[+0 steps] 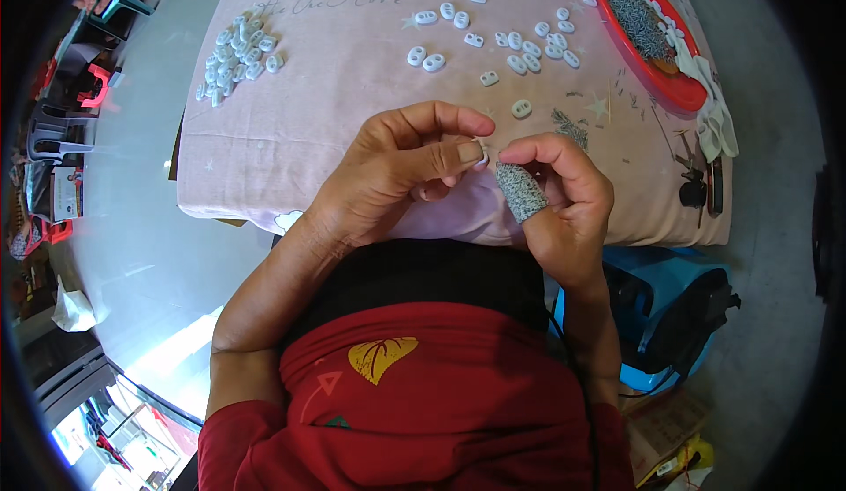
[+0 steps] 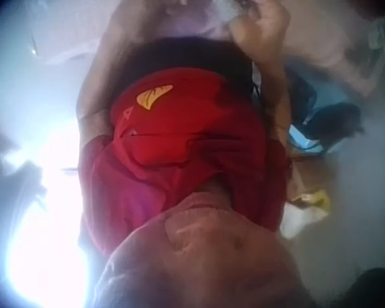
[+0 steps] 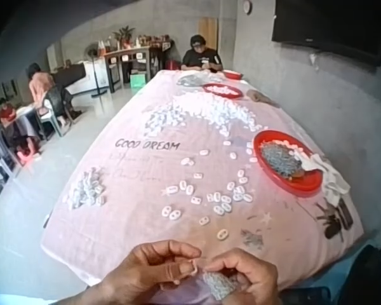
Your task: The person assembles plastic cord locks by inserting small springs and inner pieces into plastic housings by hand and using a wooden stick.
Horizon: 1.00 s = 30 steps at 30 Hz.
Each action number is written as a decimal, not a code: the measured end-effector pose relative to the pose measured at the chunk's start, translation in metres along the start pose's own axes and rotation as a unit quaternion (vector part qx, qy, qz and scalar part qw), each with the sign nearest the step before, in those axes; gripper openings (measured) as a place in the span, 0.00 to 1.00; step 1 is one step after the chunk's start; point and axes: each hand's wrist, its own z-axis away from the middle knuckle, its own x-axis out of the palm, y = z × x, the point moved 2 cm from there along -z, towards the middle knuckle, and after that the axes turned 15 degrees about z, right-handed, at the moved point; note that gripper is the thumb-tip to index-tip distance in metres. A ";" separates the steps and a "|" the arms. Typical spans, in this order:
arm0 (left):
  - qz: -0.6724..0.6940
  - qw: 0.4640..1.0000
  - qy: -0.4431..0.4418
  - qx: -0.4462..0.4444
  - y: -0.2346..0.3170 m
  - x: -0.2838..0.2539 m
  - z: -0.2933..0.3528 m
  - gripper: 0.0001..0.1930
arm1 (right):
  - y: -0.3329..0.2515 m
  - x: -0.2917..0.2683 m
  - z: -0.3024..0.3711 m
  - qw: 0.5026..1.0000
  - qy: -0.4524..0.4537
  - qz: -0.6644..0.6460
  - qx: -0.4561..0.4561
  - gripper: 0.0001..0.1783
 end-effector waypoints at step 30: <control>-0.181 0.976 -0.071 0.094 0.011 0.006 0.008 0.08 | -0.006 -0.004 -0.004 0.999 -0.027 0.012 0.035 0.08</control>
